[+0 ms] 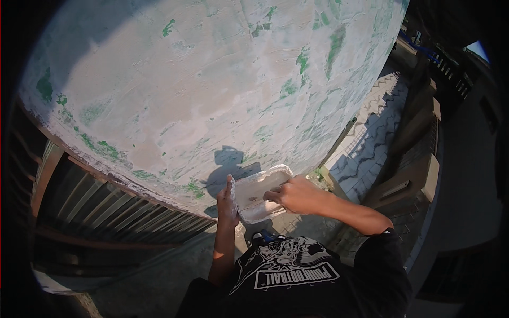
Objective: Apply plaster or joint compound to a wall using a putty knife.
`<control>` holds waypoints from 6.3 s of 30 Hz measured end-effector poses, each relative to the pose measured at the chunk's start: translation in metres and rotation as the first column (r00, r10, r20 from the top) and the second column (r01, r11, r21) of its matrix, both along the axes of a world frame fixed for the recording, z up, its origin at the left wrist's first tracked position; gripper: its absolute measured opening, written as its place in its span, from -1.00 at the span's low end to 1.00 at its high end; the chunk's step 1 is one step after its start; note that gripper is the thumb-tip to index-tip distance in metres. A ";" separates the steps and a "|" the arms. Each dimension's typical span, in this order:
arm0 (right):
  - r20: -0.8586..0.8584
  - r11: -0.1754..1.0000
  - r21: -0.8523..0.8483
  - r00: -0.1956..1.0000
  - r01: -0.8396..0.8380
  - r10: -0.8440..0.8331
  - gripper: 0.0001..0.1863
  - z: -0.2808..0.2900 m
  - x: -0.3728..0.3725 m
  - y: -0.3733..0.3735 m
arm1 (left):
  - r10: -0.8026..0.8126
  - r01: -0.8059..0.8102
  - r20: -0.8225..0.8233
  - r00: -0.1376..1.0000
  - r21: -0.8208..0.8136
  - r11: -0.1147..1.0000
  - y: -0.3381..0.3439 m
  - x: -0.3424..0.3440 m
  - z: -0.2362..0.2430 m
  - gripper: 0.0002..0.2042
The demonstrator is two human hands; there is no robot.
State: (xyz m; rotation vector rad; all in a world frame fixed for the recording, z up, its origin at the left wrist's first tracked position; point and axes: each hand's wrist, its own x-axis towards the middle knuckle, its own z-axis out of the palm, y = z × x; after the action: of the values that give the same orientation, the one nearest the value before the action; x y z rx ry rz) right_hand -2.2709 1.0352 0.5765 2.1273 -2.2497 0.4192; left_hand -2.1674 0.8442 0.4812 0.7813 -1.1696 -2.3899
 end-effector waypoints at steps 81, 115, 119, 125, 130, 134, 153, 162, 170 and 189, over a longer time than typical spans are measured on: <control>0.570 0.147 -0.719 0.698 0.679 -0.433 -0.32 0.014 -0.140 -0.112 | -0.119 0.119 0.035 0.992 0.023 0.993 -0.047 -0.013 -0.023 -0.52; 0.588 0.114 -0.684 0.637 0.721 -0.498 -0.36 0.039 -0.168 -0.080 | -0.250 0.250 0.014 0.968 -0.042 0.967 -0.027 -0.022 -0.017 -0.45; 0.534 0.248 -0.718 0.743 0.650 -0.404 -0.45 0.016 -0.136 -0.081 | -0.277 0.278 -0.031 0.960 0.006 0.961 -0.021 -0.025 -0.013 -0.44; 0.750 0.453 -0.548 0.653 0.703 -0.106 -0.70 0.021 -0.090 -0.016 | -0.228 0.230 0.046 0.973 -0.041 0.972 -0.026 -0.026 -0.009 -0.47; 0.624 0.817 -0.435 0.781 0.379 -0.029 -0.72 0.038 -0.060 0.013 | -0.187 0.185 -0.022 0.982 -0.074 0.980 -0.018 -0.032 0.000 -0.52; 0.127 0.969 -0.137 0.974 0.207 -0.190 -0.61 0.008 -0.043 0.004 | -0.240 0.240 -0.057 0.969 -0.014 0.971 -0.015 -0.038 0.005 -0.55; -0.209 0.986 -0.166 0.976 0.026 -0.060 -0.55 -0.008 0.005 -0.019 | -0.118 0.115 -0.042 0.992 -0.070 0.991 -0.023 -0.012 -0.003 -0.51; -0.295 0.977 -0.211 0.953 0.012 -0.075 -0.54 -0.031 0.005 -0.028 | -0.099 0.099 0.001 0.995 -0.041 0.994 -0.031 -0.009 0.001 -0.53; -0.143 0.965 -0.258 0.987 0.039 -0.077 -0.52 -0.023 0.011 -0.027 | -0.073 0.073 -0.018 0.997 -0.009 0.997 -0.042 -0.002 -0.026 -0.57; 0.868 0.088 -0.479 0.456 0.874 0.197 -0.75 0.015 -0.125 -0.019 | -0.132 0.137 -0.048 0.990 0.121 0.983 -0.056 -0.001 -0.021 -0.40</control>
State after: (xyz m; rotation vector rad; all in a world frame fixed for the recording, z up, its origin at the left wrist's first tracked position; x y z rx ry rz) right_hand -2.3960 1.0164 0.5917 0.3907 -1.5647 2.3499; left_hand -2.1682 0.7886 0.4605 0.7100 -1.0988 -2.5981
